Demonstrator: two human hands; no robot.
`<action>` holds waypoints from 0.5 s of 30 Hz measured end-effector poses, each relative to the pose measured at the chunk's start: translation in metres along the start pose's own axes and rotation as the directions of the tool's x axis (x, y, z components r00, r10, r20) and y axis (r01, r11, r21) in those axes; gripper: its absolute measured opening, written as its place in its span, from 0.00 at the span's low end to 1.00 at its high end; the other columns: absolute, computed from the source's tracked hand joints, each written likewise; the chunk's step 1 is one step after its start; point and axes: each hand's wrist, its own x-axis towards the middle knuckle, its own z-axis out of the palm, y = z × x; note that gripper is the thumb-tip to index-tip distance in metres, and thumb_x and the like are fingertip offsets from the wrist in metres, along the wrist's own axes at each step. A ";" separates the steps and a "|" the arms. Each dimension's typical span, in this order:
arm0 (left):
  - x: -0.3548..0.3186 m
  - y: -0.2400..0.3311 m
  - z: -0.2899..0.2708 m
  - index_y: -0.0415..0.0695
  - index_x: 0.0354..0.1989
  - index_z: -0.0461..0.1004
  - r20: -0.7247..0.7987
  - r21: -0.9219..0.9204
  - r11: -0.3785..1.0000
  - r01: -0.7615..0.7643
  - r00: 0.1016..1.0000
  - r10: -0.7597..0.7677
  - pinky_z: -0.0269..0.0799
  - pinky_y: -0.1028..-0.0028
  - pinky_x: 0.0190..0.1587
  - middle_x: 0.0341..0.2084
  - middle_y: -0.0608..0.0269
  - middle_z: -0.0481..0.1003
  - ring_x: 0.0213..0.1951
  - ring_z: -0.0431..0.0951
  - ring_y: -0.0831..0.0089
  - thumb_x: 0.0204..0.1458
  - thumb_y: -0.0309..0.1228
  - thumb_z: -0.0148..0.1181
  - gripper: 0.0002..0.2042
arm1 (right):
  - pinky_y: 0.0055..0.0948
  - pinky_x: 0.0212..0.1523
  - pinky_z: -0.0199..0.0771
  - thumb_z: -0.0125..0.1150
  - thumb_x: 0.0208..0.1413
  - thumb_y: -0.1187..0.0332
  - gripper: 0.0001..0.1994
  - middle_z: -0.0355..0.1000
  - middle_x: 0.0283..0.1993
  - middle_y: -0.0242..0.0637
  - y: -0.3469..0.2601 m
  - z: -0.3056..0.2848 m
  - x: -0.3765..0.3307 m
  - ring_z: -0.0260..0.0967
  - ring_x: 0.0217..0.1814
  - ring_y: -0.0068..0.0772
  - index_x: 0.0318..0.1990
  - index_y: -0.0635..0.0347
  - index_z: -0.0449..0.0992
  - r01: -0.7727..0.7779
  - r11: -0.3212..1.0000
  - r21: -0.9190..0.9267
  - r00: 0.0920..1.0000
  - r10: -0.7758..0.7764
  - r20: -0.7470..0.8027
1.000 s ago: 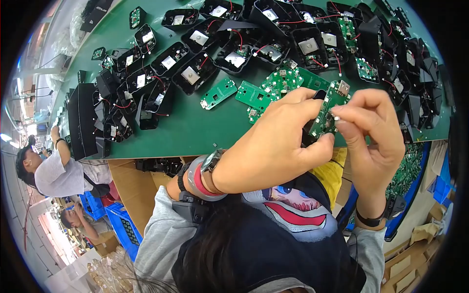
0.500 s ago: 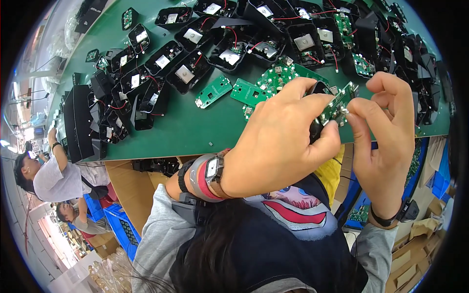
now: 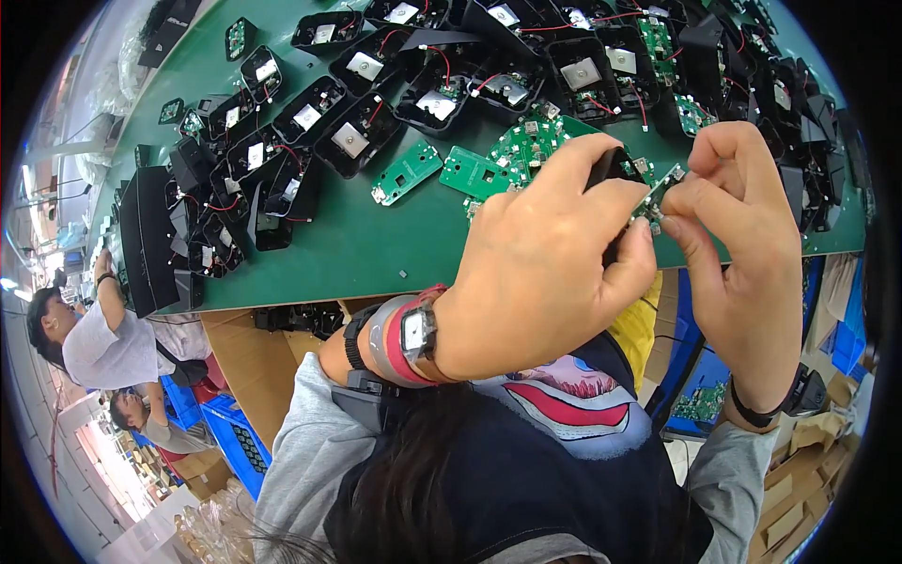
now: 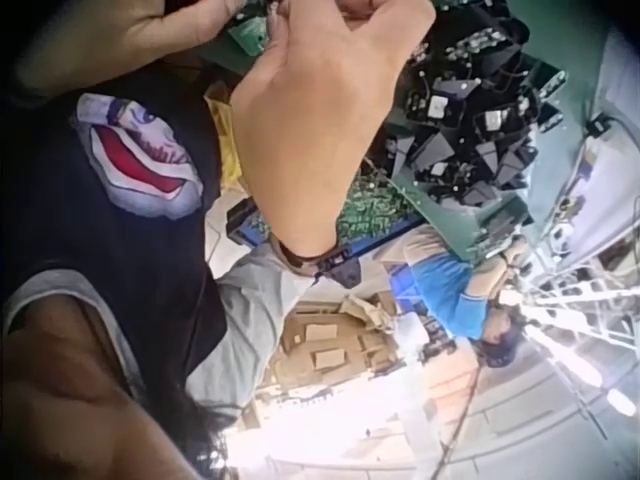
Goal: The person picks up a black plastic housing and a green circuit board, then connects a small wire from the housing to the board. They press the circuit board into the housing and set the assembled unit back onto the green work surface.
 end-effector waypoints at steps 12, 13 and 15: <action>0.002 -0.007 -0.011 0.35 0.39 0.76 0.006 -0.118 0.993 -0.019 1.000 0.020 0.69 0.67 0.45 0.38 0.46 0.73 0.47 0.72 0.55 0.45 0.23 0.53 0.12 | 0.15 0.30 0.66 0.60 0.42 0.82 0.11 0.62 0.40 0.33 0.007 0.013 0.006 0.65 0.33 0.19 0.35 0.65 0.67 -0.235 0.842 0.485 0.953 0.297 -0.054; 0.001 -0.010 -0.011 0.35 0.39 0.76 0.007 -0.118 0.993 -0.022 1.000 0.023 0.69 0.67 0.45 0.38 0.46 0.73 0.47 0.72 0.55 0.45 0.23 0.53 0.12 | 0.13 0.29 0.66 0.61 0.43 0.81 0.14 0.63 0.41 0.31 0.010 0.015 0.006 0.65 0.34 0.17 0.38 0.64 0.67 -0.267 0.771 0.578 0.947 0.322 0.007; 0.001 -0.016 -0.014 0.36 0.39 0.76 0.011 -0.195 0.980 -0.029 0.999 0.031 0.68 0.68 0.45 0.38 0.48 0.73 0.47 0.72 0.57 0.47 0.24 0.51 0.12 | 0.13 0.28 0.66 0.62 0.43 0.81 0.16 0.63 0.41 0.32 0.012 0.014 0.010 0.65 0.34 0.17 0.41 0.65 0.66 -0.284 0.748 0.600 0.943 0.331 0.035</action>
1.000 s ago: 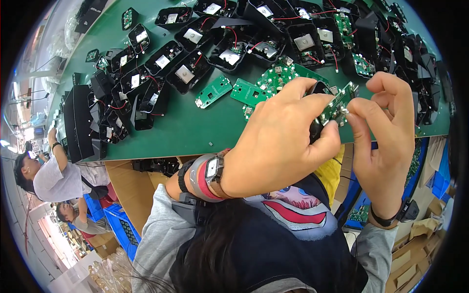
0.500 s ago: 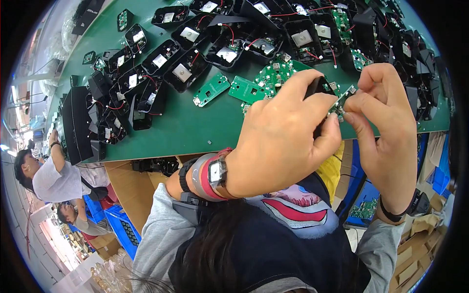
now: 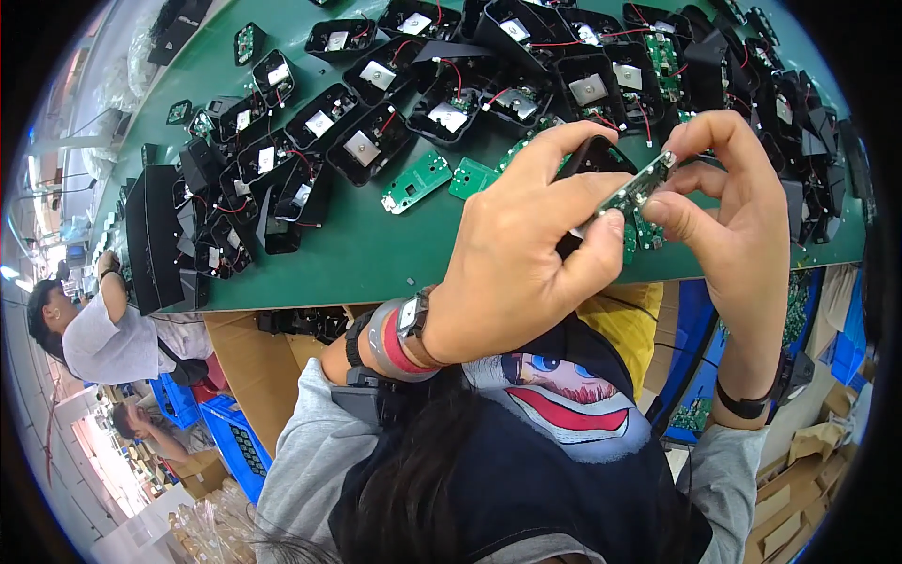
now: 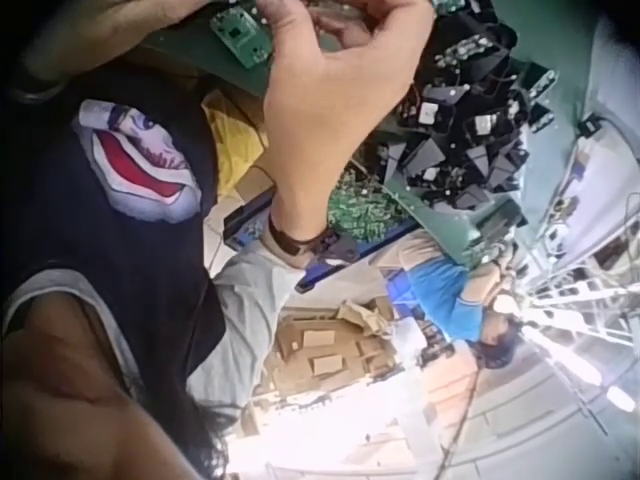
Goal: The person picks up a black plastic housing and a green circuit board, then connects a small wire from the housing to the board. They press the circuit board into the housing and set the assembled unit back onto the green work surface.
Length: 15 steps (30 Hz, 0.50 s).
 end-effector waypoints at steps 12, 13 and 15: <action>-0.006 -0.004 0.007 0.37 0.59 0.55 0.152 -0.025 0.999 0.034 0.988 -0.029 0.61 0.63 0.55 0.54 0.41 0.56 0.54 0.63 0.48 0.48 0.20 0.46 0.26 | 0.14 0.37 0.73 0.62 0.44 0.84 0.19 0.67 0.38 0.32 0.015 0.023 -0.009 0.66 0.39 0.18 0.47 0.66 0.73 0.052 0.962 0.269 0.995 -0.026 -0.101; -0.008 -0.005 0.009 0.35 0.61 0.50 0.156 -0.113 0.991 0.065 0.987 -0.047 0.58 0.63 0.57 0.54 0.41 0.56 0.56 0.61 0.48 0.48 0.19 0.45 0.28 | 0.14 0.37 0.72 0.61 0.44 0.84 0.18 0.67 0.37 0.31 0.019 0.021 -0.007 0.65 0.39 0.17 0.45 0.66 0.74 0.105 0.958 0.265 0.993 -0.086 -0.083; -0.009 -0.005 0.010 0.33 0.62 0.46 0.162 -0.200 0.975 0.096 0.985 -0.064 0.55 0.63 0.59 0.55 0.41 0.55 0.58 0.59 0.48 0.47 0.18 0.45 0.31 | 0.13 0.36 0.72 0.61 0.43 0.84 0.17 0.67 0.38 0.31 0.019 0.019 -0.006 0.66 0.38 0.17 0.45 0.65 0.75 0.089 0.964 0.250 0.995 -0.076 -0.061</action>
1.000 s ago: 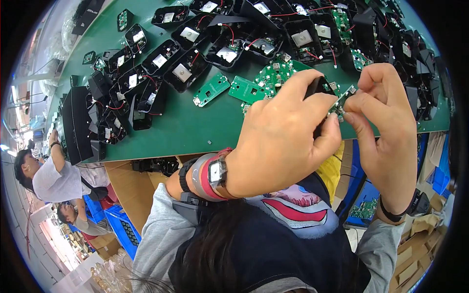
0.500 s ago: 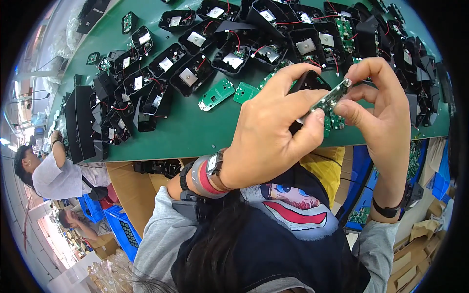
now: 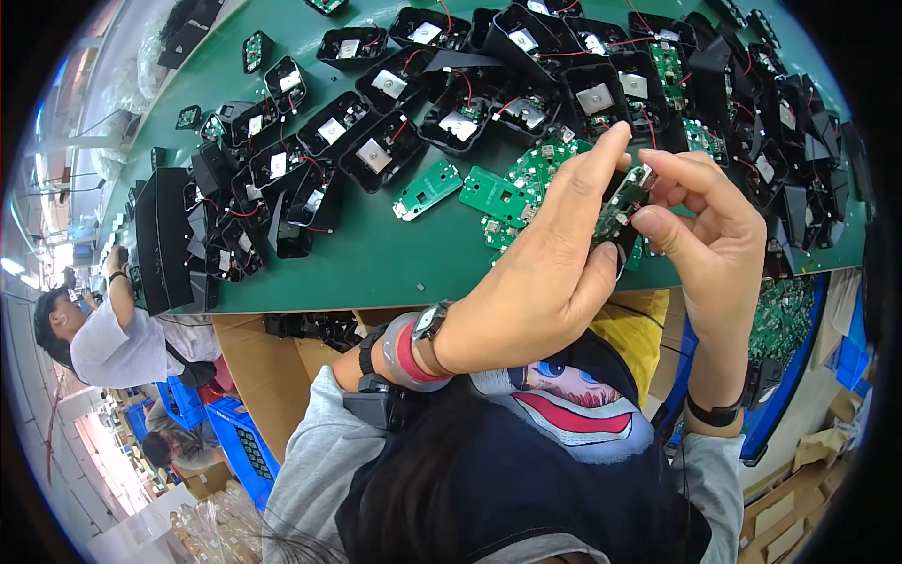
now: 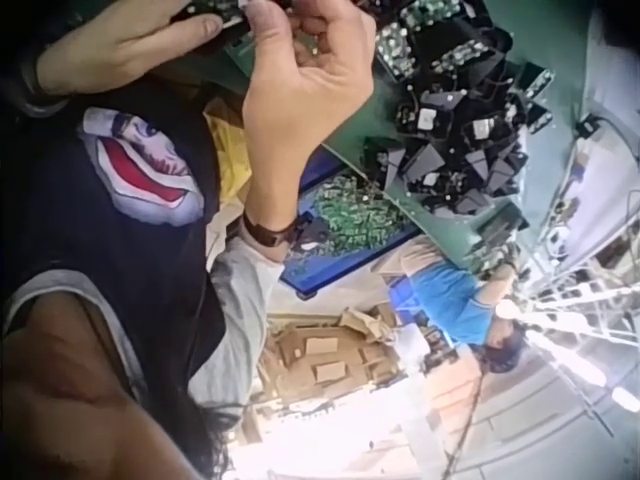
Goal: The person picks up a black plastic housing and a green circuit board, then connects a small wire from the housing to the board. They press the circuit board into the housing and set the assembled unit back onto the green work surface.
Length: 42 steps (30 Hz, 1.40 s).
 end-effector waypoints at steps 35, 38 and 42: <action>-0.007 0.013 0.010 0.34 0.64 0.42 0.141 -0.436 0.859 0.267 0.963 -0.228 0.43 0.67 0.64 0.62 0.48 0.50 0.64 0.49 0.59 0.55 0.22 0.41 0.28 | 0.18 0.34 0.68 0.55 0.53 0.79 0.05 0.71 0.39 0.40 -0.010 0.013 -0.028 0.69 0.37 0.25 0.36 0.67 0.74 0.268 0.812 -0.518 0.952 -0.307 0.011; -0.006 0.016 0.008 0.35 0.64 0.43 0.161 -0.494 0.803 0.333 0.943 -0.292 0.45 0.66 0.64 0.61 0.48 0.50 0.63 0.51 0.58 0.52 0.22 0.40 0.29 | 0.19 0.33 0.68 0.56 0.51 0.79 0.04 0.71 0.38 0.40 -0.012 0.012 -0.028 0.69 0.36 0.26 0.35 0.67 0.74 0.329 0.730 -0.598 0.930 -0.362 0.070; -0.006 0.019 0.010 0.38 0.63 0.45 0.143 -0.657 0.677 0.331 0.937 -0.319 0.49 0.65 0.62 0.57 0.47 0.53 0.59 0.56 0.57 0.46 0.23 0.40 0.31 | 0.17 0.32 0.68 0.57 0.50 0.80 0.05 0.70 0.37 0.37 -0.014 0.013 -0.025 0.68 0.35 0.22 0.35 0.67 0.72 0.284 0.827 -0.484 0.957 -0.276 0.090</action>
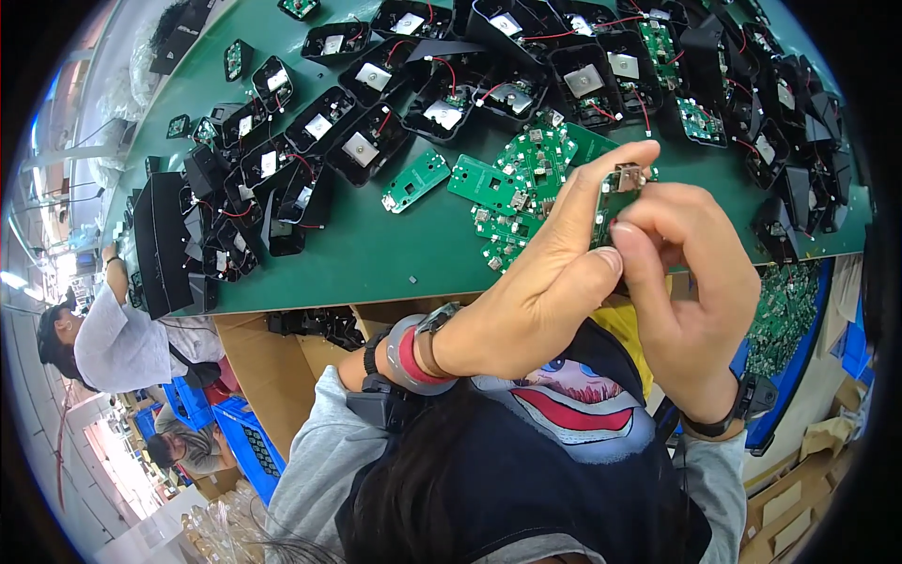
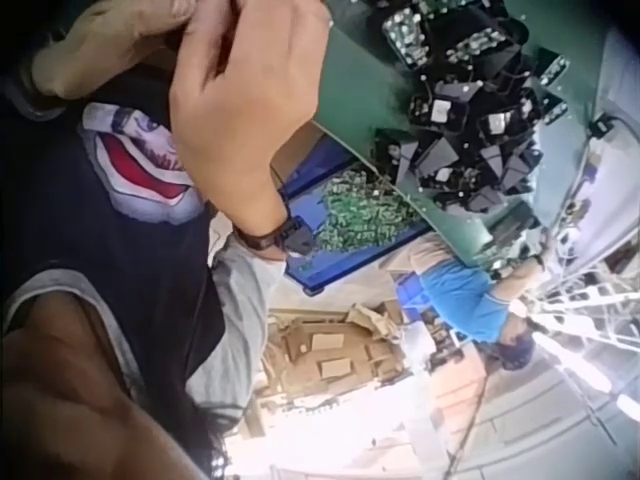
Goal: The person picks up a black plastic housing and a green circuit board, then connects a small wire from the housing to the board. They press the circuit board into the housing and set the assembled unit back onto the green work surface.
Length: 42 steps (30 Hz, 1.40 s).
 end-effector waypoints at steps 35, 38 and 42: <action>0.008 -0.019 -0.006 0.36 0.59 0.52 0.103 0.655 0.646 -0.393 0.893 0.439 0.57 0.66 0.57 0.51 0.46 0.59 0.53 0.62 0.53 0.45 0.16 0.47 0.29 | 0.11 0.29 0.65 0.63 0.46 0.80 0.12 0.67 0.34 0.29 0.001 -0.001 -0.009 0.65 0.33 0.15 0.40 0.65 0.71 -0.335 0.891 0.306 0.930 0.366 -0.045; 0.006 -0.017 -0.003 0.36 0.59 0.52 0.075 0.618 0.689 -0.379 0.901 0.428 0.58 0.66 0.56 0.50 0.46 0.59 0.52 0.62 0.54 0.44 0.16 0.48 0.29 | 0.18 0.22 0.66 0.64 0.44 0.80 0.10 0.70 0.29 0.34 0.013 0.003 -0.013 0.68 0.27 0.23 0.36 0.64 0.74 -0.062 0.984 0.165 0.984 0.087 -0.154; 0.005 -0.013 -0.006 0.36 0.62 0.48 0.100 0.654 0.674 -0.343 0.923 0.373 0.55 0.75 0.56 0.54 0.57 0.56 0.53 0.60 0.72 0.48 0.17 0.48 0.30 | 0.24 0.27 0.70 0.63 0.45 0.80 0.09 0.70 0.31 0.40 0.013 0.001 -0.011 0.70 0.28 0.32 0.36 0.65 0.75 0.069 0.996 -0.049 0.990 -0.075 -0.123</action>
